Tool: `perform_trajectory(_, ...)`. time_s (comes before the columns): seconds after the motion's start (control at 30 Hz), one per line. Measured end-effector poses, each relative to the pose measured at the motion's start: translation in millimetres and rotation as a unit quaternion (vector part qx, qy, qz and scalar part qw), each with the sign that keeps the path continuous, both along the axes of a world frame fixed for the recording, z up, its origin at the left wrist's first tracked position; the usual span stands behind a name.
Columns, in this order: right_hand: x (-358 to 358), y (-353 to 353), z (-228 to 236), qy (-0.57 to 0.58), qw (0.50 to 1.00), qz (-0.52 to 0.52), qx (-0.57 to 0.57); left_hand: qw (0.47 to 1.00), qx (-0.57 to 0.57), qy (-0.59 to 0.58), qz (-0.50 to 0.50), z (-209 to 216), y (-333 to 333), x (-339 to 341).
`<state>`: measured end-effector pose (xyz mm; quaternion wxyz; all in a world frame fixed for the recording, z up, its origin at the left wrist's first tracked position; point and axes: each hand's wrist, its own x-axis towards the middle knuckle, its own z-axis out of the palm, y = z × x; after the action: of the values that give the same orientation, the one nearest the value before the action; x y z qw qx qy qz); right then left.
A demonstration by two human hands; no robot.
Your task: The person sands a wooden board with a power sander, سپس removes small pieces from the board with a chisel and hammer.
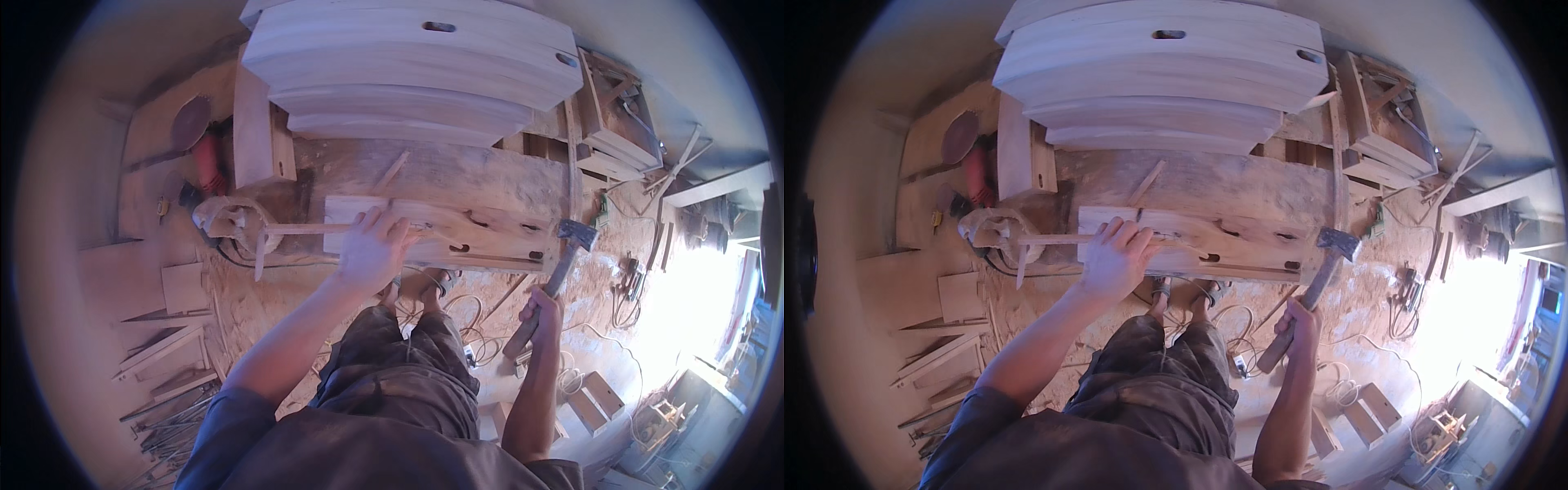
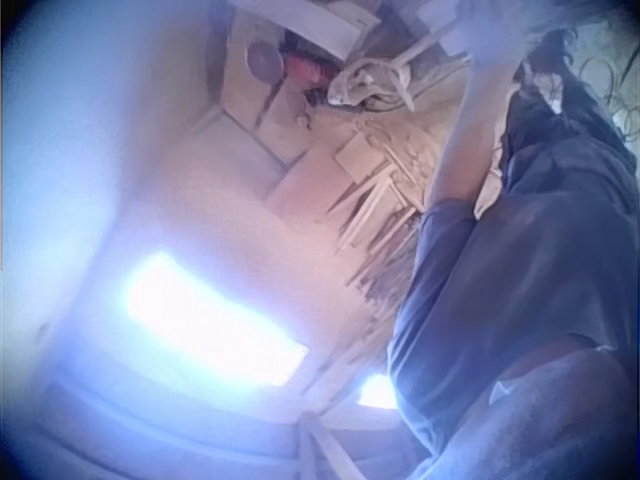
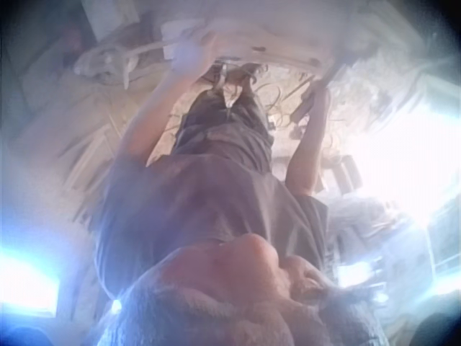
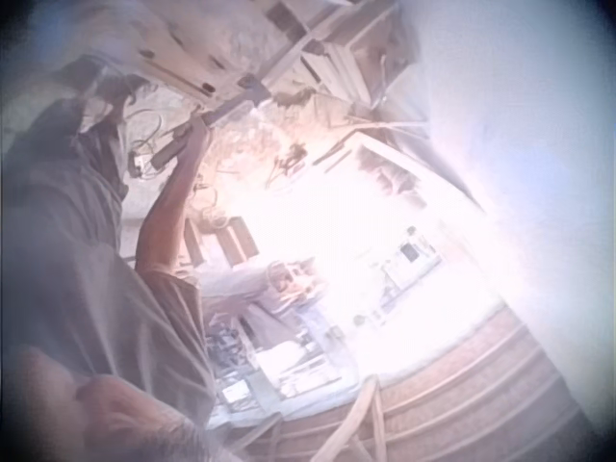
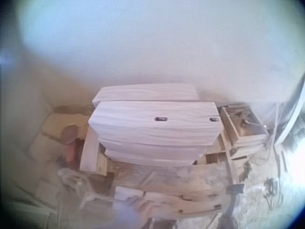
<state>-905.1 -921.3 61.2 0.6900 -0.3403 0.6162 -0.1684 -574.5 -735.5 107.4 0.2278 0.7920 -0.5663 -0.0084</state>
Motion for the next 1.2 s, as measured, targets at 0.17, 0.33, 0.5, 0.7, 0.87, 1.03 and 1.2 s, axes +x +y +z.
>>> perform_trajectory(0.17, -14.2, -43.3, -57.2, -0.009, 0.992, 0.045, 0.116, 1.000, 0.017, 0.000, -0.024, 11.1, -7.4, -6.5)
perform_trajectory(0.33, -25.5, -38.5, -90.6, 0.204, 0.948, 0.201, -0.136, 0.999, 0.004, 0.006, -0.046, 18.8, -19.3, -13.0)
perform_trajectory(0.5, 13.5, -1.6, 5.1, 0.104, 0.879, 0.197, -0.421, 0.996, -0.029, 0.020, -0.082, 26.6, -34.8, -24.7)
perform_trajectory(0.7, 103.5, 33.3, 51.6, 0.068, 0.795, 0.371, -0.475, 0.995, -0.043, 0.040, -0.081, 40.2, -52.9, -37.0)
perform_trajectory(0.87, 142.0, 67.2, 53.2, 0.158, 0.844, 0.355, -0.369, 0.982, -0.003, 0.141, 0.127, 12.5, -53.0, -69.1)
perform_trajectory(1.03, 124.8, 37.6, 40.2, -0.050, 0.870, 0.346, -0.347, 0.978, 0.040, 0.179, 0.097, 26.6, -45.1, -58.4)
perform_trajectory(1.2, 87.7, -9.0, 61.5, -0.256, 0.840, 0.476, 0.049, 0.916, 0.178, 0.353, -0.064, 36.9, -17.3, -32.5)
